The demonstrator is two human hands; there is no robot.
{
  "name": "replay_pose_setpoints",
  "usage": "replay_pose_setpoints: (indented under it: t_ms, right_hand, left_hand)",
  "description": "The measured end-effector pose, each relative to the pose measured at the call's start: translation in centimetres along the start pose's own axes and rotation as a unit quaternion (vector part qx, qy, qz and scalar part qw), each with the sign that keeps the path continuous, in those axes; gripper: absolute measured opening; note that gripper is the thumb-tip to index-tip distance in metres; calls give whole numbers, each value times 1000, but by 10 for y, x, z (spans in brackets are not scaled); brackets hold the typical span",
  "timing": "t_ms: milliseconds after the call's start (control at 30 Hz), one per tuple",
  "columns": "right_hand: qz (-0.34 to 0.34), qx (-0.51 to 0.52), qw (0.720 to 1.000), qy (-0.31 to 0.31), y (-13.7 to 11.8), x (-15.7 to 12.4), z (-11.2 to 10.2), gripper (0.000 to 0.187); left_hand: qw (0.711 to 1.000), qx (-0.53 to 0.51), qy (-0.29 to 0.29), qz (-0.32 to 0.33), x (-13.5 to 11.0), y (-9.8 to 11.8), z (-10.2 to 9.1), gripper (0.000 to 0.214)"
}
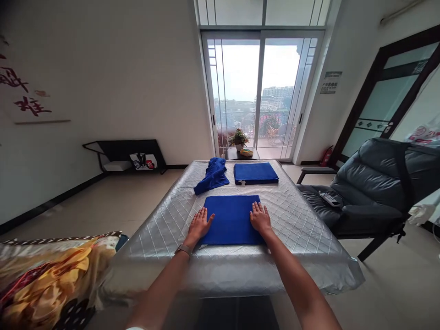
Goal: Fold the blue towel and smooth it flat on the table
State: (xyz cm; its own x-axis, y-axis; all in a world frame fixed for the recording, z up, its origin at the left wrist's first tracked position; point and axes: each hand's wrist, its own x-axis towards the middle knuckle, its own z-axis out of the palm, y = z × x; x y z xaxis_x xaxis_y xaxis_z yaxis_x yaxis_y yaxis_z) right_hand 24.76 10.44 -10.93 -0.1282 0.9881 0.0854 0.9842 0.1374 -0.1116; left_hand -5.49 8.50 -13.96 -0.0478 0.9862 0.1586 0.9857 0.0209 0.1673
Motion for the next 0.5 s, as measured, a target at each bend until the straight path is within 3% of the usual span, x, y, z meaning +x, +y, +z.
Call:
replay_pose_setpoints:
  t_ms: [100, 233, 500]
  right_hand:
    - [11, 1, 1000, 8, -1, -24, 4, 65]
    - [25, 17, 999, -36, 5, -51, 12, 67]
    - [22, 39, 999, -29, 6, -60, 9, 66]
  left_hand:
    - [1000, -5, 4, 1, 1, -1, 2, 86]
    - [1000, -6, 12, 2, 1, -3, 5, 85]
    - [1000, 3, -8, 7, -2, -4, 2, 88]
